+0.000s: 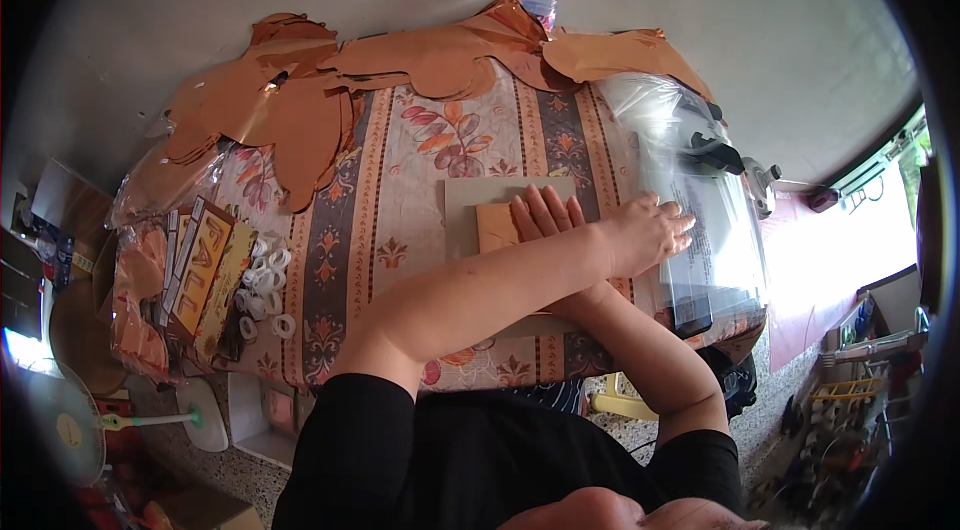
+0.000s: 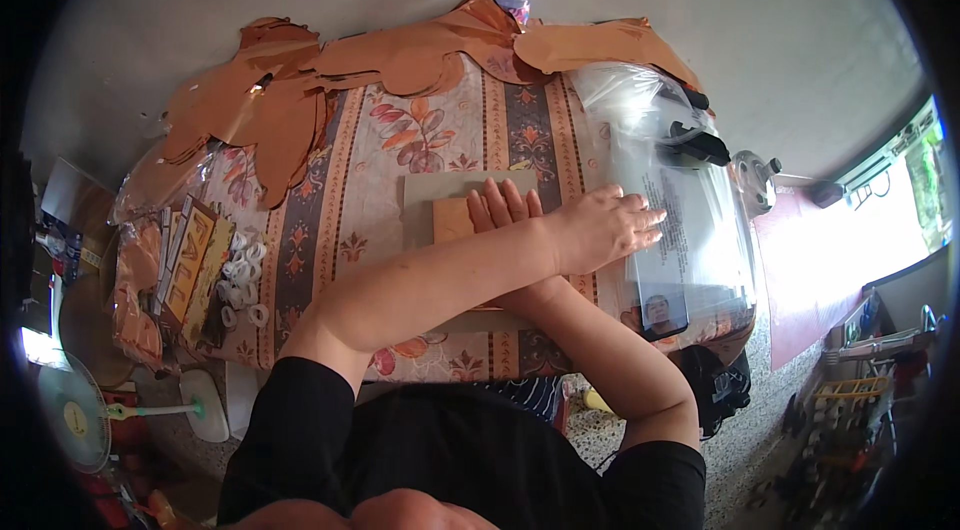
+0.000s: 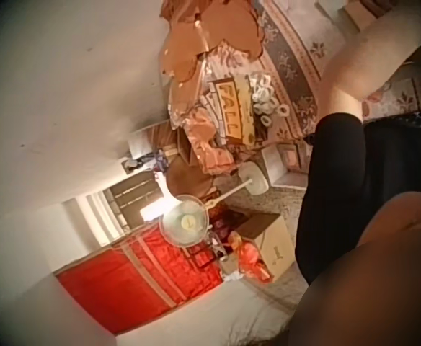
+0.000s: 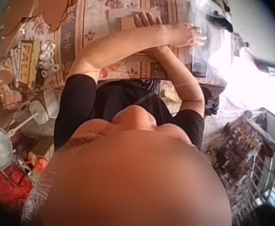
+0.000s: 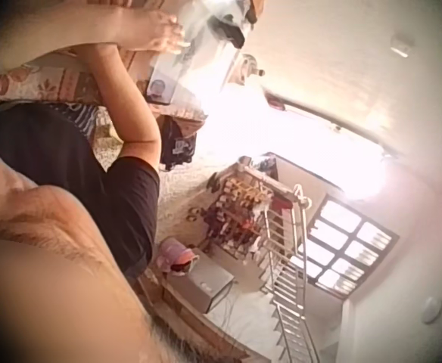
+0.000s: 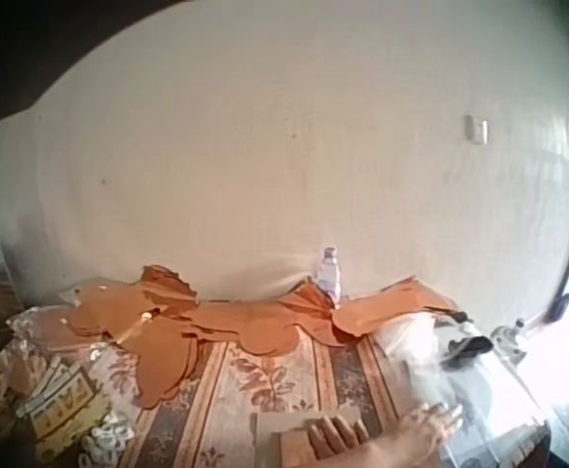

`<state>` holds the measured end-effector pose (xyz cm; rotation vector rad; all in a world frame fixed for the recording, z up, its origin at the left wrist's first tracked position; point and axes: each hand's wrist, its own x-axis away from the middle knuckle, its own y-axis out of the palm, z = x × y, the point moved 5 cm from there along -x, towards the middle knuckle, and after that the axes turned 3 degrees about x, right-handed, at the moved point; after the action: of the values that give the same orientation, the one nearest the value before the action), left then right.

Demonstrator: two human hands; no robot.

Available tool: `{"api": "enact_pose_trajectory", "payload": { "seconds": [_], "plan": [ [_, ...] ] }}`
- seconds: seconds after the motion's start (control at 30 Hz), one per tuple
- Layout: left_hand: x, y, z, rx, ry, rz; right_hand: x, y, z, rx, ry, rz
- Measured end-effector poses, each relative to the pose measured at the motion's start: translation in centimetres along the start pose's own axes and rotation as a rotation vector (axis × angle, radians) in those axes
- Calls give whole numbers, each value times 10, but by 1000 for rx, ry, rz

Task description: Folding and smoothing a gold metallic sheet into a package.

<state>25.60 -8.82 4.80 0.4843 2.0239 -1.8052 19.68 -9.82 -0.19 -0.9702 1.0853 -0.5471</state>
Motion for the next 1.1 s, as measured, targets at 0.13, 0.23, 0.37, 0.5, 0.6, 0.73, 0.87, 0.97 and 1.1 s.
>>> {"api": "enact_pose_trajectory", "payload": {
  "seconds": [0.13, 0.23, 0.37, 0.5, 0.6, 0.73, 0.87, 0.97, 1.1],
  "plan": [
    [-11, 6, 0, -41, 6, -174, 0, -5, 3, -40, 15, 14],
    [-6, 1, -4, -63, 12, -180, 1, -7, 2, -116, 20, 5],
    [-3, -10, -12, 19, -49, 38, 4, -1, 4, -125, 25, -68],
    [8, -34, -35, 108, -242, 265, 1, -1, 3, -176, 22, -121],
    [44, -75, -64, 252, -244, 424, 4, 12, 9, -378, 79, -385],
    [134, -139, -79, 65, -285, 420, -7, -13, 4, -216, 130, -184],
    [227, -188, -67, -97, -524, 259, -9, -17, 4, -258, 135, -289],
    [294, -203, -51, -7, -617, 164, -9, -16, 3, -250, 136, -257],
    [342, -207, -40, 100, -926, -31, -10, -16, 3, -231, 147, -339]
  ]
}}
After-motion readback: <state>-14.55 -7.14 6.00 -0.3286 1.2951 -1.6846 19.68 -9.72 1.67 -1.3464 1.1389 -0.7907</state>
